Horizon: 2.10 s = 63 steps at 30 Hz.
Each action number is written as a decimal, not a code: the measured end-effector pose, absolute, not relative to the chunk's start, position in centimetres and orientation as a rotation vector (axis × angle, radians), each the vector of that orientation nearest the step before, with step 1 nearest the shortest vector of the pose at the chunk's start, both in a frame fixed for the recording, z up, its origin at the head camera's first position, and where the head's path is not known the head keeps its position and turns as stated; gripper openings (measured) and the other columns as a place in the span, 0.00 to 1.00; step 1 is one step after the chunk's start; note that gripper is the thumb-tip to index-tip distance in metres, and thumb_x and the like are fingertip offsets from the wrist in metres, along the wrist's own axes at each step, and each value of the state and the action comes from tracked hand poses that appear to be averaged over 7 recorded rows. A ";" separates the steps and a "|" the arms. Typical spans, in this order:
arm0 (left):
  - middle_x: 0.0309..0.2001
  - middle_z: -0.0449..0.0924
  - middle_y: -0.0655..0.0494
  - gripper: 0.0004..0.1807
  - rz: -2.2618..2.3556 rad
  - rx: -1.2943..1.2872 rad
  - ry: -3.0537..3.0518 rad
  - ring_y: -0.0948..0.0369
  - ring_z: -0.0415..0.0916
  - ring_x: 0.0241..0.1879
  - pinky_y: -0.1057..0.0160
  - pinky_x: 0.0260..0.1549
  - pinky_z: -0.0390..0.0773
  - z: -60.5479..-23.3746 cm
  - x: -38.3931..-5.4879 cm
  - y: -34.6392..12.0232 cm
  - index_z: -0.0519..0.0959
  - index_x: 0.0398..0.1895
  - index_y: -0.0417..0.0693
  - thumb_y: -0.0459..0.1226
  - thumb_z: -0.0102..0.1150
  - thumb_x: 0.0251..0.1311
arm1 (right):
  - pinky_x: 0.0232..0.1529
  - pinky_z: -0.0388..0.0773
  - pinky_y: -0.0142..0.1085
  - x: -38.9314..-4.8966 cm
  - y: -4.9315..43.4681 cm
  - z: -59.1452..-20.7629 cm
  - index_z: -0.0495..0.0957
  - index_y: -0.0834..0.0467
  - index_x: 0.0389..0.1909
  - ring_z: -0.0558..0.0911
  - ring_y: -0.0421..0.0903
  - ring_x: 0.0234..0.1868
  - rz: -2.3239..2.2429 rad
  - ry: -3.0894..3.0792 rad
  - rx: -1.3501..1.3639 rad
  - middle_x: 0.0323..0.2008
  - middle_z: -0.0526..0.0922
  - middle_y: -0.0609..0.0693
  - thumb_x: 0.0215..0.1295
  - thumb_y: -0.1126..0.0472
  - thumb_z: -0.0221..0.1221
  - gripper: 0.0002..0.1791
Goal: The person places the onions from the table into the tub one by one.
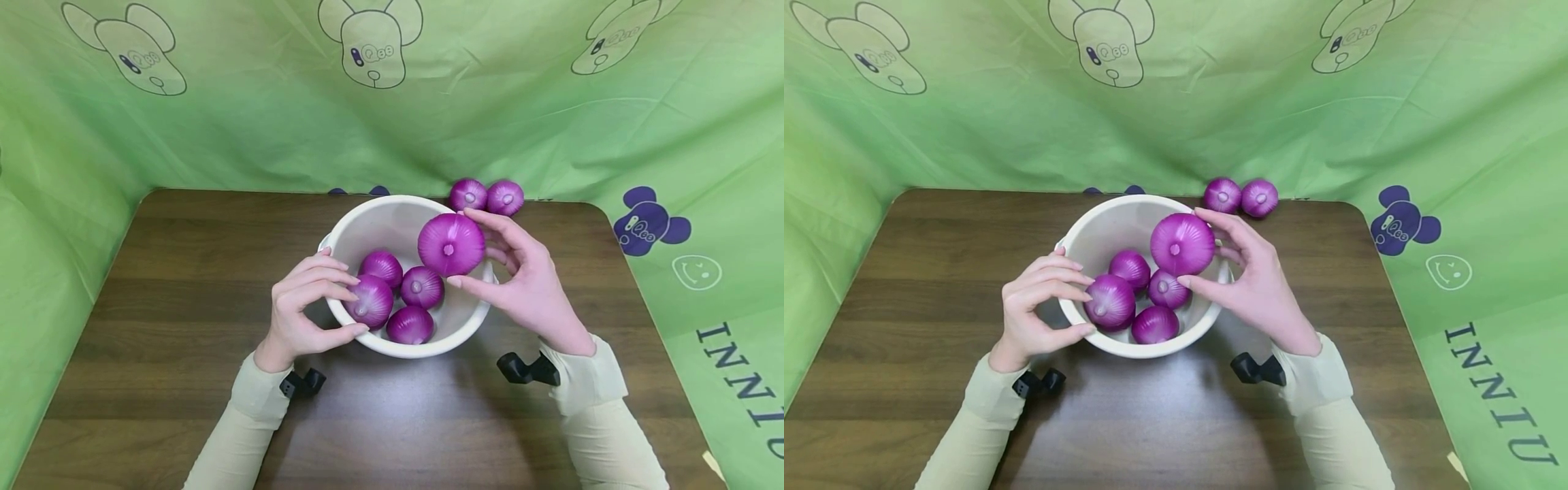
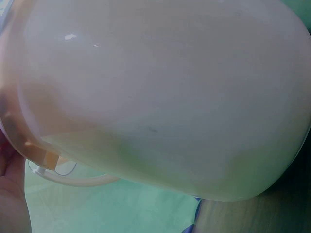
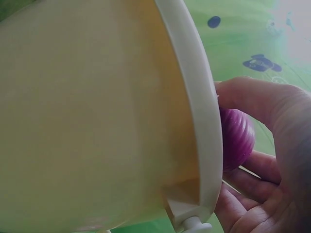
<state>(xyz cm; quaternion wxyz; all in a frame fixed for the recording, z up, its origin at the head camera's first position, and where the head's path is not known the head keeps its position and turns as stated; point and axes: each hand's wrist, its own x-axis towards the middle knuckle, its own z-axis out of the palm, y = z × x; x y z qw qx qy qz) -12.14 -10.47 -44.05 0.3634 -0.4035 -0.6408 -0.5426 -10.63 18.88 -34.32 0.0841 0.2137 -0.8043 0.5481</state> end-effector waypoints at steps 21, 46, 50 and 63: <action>0.34 0.87 0.48 0.18 -1.390 -1.043 -1.642 0.47 0.81 0.39 0.45 0.60 0.74 -44.2 -12.2 -10.5 0.87 0.28 0.44 0.50 0.78 0.50 | 0.63 0.74 0.43 -11.5 19.7 -36.1 0.72 0.59 0.70 0.74 0.59 0.64 1.730 -2.340 0.735 0.65 0.75 0.59 0.48 0.80 0.74 0.45; 0.34 0.87 0.48 0.18 -1.382 -1.043 -1.647 0.47 0.81 0.40 0.45 0.60 0.74 -44.4 -12.2 -10.5 0.87 0.28 0.43 0.49 0.79 0.48 | 0.64 0.73 0.44 -11.2 20.1 -35.7 0.74 0.64 0.66 0.75 0.61 0.63 1.797 -2.222 0.658 0.62 0.77 0.62 0.56 0.81 0.68 0.35; 0.34 0.87 0.47 0.19 -1.383 -1.046 -1.642 0.46 0.81 0.40 0.45 0.61 0.74 -44.5 -12.2 -10.5 0.87 0.28 0.43 0.49 0.79 0.49 | 0.64 0.73 0.43 -11.3 20.3 -35.8 0.75 0.66 0.65 0.77 0.59 0.61 1.805 -2.176 0.653 0.61 0.78 0.64 0.56 0.82 0.67 0.33; 0.34 0.87 0.48 0.18 -1.385 -1.039 -1.641 0.48 0.81 0.40 0.45 0.60 0.74 -44.3 -12.1 -10.5 0.87 0.28 0.44 0.49 0.79 0.49 | 0.64 0.74 0.44 -11.8 20.7 -35.4 0.76 0.70 0.62 0.79 0.58 0.59 1.794 -2.091 0.679 0.59 0.78 0.67 0.55 0.83 0.65 0.31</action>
